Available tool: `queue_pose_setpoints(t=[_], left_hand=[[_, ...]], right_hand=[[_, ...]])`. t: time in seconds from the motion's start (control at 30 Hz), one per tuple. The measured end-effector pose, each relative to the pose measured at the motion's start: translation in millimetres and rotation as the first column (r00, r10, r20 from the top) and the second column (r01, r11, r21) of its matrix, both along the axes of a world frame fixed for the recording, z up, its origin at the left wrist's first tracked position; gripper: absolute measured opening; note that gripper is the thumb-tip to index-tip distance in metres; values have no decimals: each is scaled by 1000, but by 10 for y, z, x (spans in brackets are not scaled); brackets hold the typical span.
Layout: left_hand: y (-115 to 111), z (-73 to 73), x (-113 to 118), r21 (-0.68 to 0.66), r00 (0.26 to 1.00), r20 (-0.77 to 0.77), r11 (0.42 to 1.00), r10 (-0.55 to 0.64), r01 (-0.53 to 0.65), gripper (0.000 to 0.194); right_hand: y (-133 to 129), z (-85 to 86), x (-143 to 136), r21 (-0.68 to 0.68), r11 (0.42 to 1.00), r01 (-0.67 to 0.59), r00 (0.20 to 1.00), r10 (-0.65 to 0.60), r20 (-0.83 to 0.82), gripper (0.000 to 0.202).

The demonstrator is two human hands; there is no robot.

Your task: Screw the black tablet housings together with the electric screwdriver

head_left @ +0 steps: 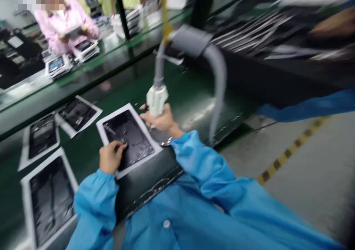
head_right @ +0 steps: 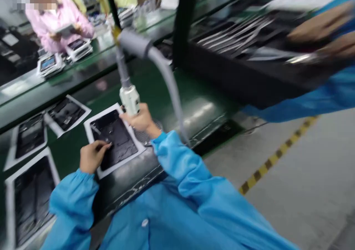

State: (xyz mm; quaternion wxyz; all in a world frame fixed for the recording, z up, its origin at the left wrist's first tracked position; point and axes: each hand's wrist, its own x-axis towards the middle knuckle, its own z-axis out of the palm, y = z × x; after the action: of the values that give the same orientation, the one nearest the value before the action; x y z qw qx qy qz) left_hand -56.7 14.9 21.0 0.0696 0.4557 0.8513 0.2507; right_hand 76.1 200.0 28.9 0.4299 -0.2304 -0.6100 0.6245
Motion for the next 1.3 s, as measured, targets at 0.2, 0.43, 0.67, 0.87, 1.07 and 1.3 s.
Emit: queue_pose_setpoints(t=[0.2,0.43,0.67,0.87,1.07,1.3], left_hand=[[-61,-169,259,92,966,254,993,54,-79,17],[-144,-205,468,-30,942,332,998,-47,61,14],[-134,-194,455,-151,992,81,982,-101,113,8],[-133,-273,447,-172,967,-5,953,-256,251,19],[-376,-264,418,-147,833,-316,891,-454,430,21],[-161,-434,315,-89,892,-286,937,-349,338,22]], right_hand=[[36,-137,-25,129,991,46,997,-38,-63,23],[17,-135,4,187,981,46,998,-36,-54,26],[4,-102,15,177,983,43,997,-33,-63,29],[-87,-39,6,184,983,-1,991,26,-132,27],[-257,4,48,144,983,-116,981,136,-138,28],[-546,22,-89,39,969,-242,969,244,-40,29]])
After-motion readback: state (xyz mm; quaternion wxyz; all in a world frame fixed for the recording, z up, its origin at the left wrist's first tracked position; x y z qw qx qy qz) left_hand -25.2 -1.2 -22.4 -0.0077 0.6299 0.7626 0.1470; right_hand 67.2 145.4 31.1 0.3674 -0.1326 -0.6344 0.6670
